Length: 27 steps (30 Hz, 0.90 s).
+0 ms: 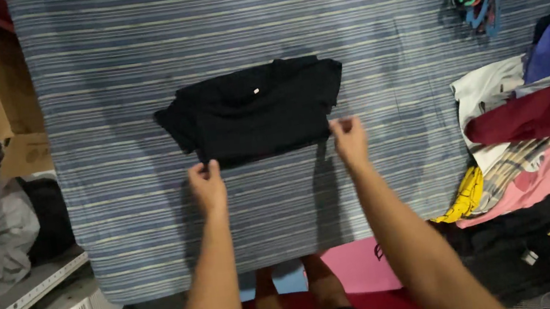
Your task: The person is folding various pieces of clothing and placing them on a shelf.
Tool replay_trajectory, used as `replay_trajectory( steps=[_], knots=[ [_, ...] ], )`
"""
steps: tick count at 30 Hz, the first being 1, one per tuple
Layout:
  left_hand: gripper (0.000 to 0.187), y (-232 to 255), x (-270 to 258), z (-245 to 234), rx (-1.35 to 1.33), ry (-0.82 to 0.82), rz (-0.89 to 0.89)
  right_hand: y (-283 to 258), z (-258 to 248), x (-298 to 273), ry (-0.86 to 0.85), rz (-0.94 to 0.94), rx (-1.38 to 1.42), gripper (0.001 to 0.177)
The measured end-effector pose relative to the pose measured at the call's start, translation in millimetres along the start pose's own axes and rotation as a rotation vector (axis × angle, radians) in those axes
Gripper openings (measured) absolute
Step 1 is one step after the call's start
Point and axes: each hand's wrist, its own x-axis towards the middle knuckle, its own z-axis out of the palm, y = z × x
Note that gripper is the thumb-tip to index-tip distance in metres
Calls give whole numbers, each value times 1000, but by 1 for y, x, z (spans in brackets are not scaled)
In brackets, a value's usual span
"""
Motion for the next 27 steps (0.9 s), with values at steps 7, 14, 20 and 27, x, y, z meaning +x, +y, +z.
replay_trajectory(
  steps=[7,14,20,27],
  knots=[
    [34,-12,9,20,-208,23,-43,18,19,-4,-37,21,148,27],
    [33,31,-12,-50,-267,-470,-306,-50,-61,-15,-358,341,432,26],
    [35,274,-90,-120,-489,-222,182,-268,-140,-43,-96,-315,402,31],
    [22,250,-5,-80,593,-151,816,-144,-124,92,-531,-744,-943,20]
  ],
)
